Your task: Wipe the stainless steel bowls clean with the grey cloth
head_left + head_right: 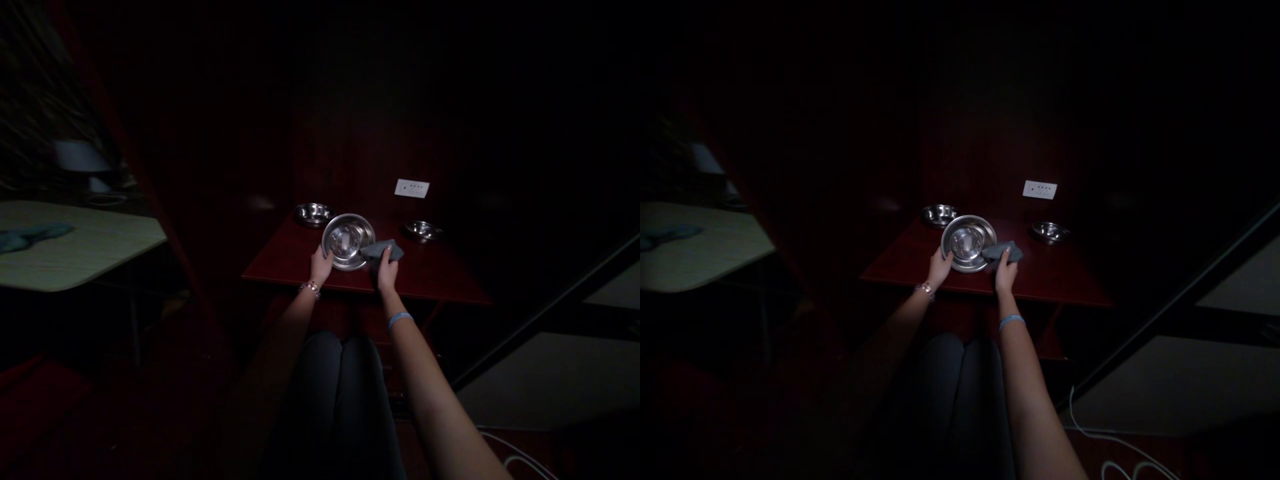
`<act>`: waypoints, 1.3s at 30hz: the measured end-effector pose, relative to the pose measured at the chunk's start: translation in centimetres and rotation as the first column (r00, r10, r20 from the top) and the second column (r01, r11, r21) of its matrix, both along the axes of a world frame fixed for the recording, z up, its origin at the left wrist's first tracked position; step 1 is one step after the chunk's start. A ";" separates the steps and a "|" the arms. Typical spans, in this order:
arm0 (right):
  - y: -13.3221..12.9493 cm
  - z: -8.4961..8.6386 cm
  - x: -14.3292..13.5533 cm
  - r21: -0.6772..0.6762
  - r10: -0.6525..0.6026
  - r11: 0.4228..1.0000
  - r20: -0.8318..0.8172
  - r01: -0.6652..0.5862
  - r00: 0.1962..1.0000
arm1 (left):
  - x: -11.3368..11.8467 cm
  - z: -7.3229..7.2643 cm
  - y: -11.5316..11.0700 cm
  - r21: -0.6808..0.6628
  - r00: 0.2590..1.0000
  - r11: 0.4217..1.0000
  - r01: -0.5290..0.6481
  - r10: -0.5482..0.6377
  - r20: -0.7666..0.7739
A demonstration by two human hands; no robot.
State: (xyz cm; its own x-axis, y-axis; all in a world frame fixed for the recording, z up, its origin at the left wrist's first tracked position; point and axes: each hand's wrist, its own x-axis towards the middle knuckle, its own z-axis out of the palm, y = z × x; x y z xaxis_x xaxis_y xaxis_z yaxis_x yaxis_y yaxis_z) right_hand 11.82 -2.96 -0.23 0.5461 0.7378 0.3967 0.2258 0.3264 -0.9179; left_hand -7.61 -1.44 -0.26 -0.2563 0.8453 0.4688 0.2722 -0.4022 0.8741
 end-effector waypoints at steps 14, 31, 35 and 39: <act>-1.5 0.4 -2.0 -0.125 0.194 0.980 0.772 -0.155 0.605 | 0.1 -0.7 0.9 -0.020 0.995 0.995 0.096 -0.096 -0.025; -2.1 1.2 -2.7 -0.191 0.267 0.954 0.894 -0.233 0.361 | 0.4 -0.8 1.1 -0.028 0.990 0.991 0.132 -0.131 0.043; -2.5 1.2 -3.0 -0.103 0.122 0.992 0.860 -0.067 0.495 | 0.5 -0.8 1.0 -0.007 0.983 0.983 0.182 -0.182 0.005; -3.2 1.1 -3.3 -0.015 -0.021 0.998 0.862 0.066 0.506 | 0.6 -0.8 1.0 0.005 0.980 0.980 0.201 -0.201 -0.010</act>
State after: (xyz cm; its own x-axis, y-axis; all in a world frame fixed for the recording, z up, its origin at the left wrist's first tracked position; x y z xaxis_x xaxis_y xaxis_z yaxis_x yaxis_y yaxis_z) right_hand 8.54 -6.17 0.86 -0.0157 0.7505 0.6606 0.9253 0.2614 -0.2749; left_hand -7.01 -0.45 -1.02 -0.0776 0.8762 0.4757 0.1931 -0.4549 0.8693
